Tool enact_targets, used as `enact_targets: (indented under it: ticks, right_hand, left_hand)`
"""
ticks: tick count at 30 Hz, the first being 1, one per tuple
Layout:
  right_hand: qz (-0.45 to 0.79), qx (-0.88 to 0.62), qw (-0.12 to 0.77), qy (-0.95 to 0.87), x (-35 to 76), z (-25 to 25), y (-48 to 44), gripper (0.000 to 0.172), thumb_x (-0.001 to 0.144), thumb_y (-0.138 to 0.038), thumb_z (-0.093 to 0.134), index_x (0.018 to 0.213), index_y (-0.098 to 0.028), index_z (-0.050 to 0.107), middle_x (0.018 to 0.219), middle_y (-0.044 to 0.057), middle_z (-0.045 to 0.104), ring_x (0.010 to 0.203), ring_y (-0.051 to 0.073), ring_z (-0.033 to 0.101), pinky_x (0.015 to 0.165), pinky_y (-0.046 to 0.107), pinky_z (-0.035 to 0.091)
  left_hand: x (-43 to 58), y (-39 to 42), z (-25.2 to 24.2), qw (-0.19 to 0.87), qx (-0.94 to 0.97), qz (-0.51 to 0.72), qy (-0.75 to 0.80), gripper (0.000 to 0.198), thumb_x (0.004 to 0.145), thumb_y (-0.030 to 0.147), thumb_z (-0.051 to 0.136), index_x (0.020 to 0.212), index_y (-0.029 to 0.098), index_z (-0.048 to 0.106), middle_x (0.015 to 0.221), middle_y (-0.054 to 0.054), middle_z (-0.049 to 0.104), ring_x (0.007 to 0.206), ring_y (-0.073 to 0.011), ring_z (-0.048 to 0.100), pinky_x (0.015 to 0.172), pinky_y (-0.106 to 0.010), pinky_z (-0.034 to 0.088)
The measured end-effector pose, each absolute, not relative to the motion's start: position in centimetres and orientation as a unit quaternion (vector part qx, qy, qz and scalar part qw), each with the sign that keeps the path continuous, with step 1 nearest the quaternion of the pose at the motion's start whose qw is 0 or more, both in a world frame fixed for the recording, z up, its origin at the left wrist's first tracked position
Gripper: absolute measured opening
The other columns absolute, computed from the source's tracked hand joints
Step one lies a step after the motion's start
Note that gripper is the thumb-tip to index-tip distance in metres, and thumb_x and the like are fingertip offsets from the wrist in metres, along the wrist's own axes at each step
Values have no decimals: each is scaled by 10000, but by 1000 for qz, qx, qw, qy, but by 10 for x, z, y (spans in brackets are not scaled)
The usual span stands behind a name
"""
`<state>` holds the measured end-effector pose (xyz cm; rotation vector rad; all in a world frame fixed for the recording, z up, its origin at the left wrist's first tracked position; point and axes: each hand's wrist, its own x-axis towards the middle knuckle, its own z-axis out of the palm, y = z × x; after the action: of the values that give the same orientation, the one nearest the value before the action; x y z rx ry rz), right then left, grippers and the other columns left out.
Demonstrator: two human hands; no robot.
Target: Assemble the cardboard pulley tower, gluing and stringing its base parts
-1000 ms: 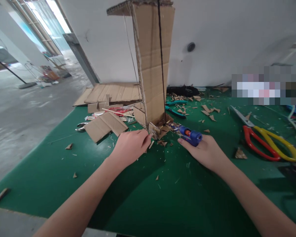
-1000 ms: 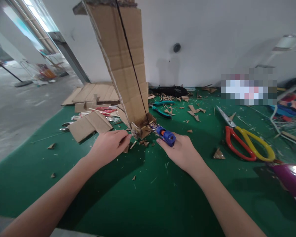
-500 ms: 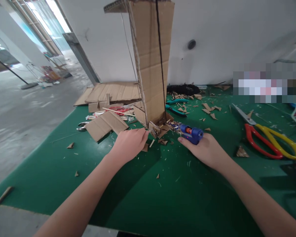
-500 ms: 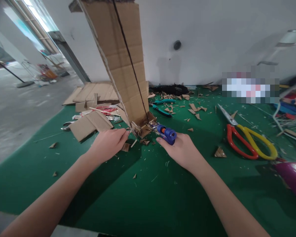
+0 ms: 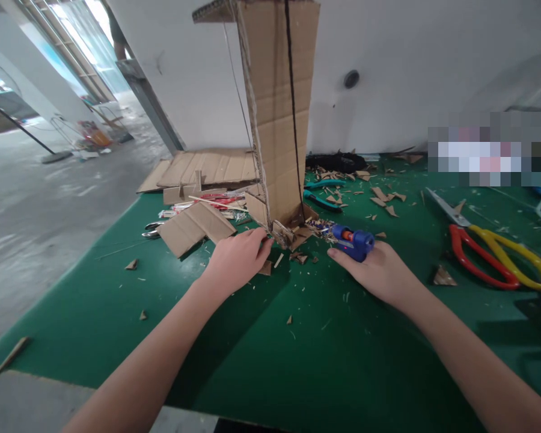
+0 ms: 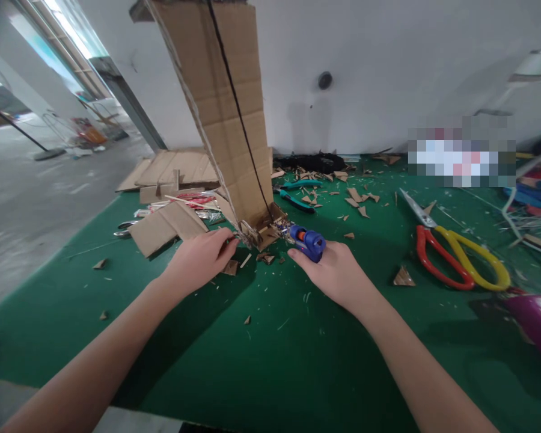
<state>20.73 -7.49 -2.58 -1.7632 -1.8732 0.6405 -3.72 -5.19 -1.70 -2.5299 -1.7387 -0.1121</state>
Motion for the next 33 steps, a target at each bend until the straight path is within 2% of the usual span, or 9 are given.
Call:
enact_targets:
  ticks: [4,8,15,20,33]
  right_hand:
    - [245,-650,228,-682,208,-26,-74,376,763,-572,492,711,-213,590,531,-13,551,500,148,498,507,275,384]
    - [248,-656,227,-676,209,-27,-74,393,762,-579,484,692,-208,591,522,-11,543,495,148,494,501,278,377]
    - [241,-637,237,-693,211,-27,-74,374,767,-560,494,699,-207,597,542,-6,558,508,150,503,503,278,379]
    - [252,-630,235,-696,213,-27,-73,375,763,-559,502,747,-203,617,546,-1,564,498,152,501,500,282,377]
    - [251,-626,236,-699,214,-28,-73,386,764,-574,489,668,-211,577,519,-13,549,479,141,489,484,272,362]
  left_hand:
    - [-39,-52,-16,34,-841,-56,-537,215,924,328,331,906,204,506,904,-19,636,689,-163,597,511,-258,317]
    - [-40,-52,-15,34,-850,-47,-523,176,892,330,397,869,202,515,870,-10,632,665,-145,582,501,-248,303]
    - [-37,-54,-17,37,-861,-34,-507,252,894,307,357,795,193,559,770,-16,634,680,-150,592,524,-247,332]
    - [-36,-54,-17,37,-860,-25,-508,273,895,315,356,790,188,574,776,-22,652,679,-154,605,527,-247,335]
    - [-34,-55,-19,51,-871,-17,-489,329,910,333,334,742,177,570,725,-22,643,668,-150,605,531,-243,339]
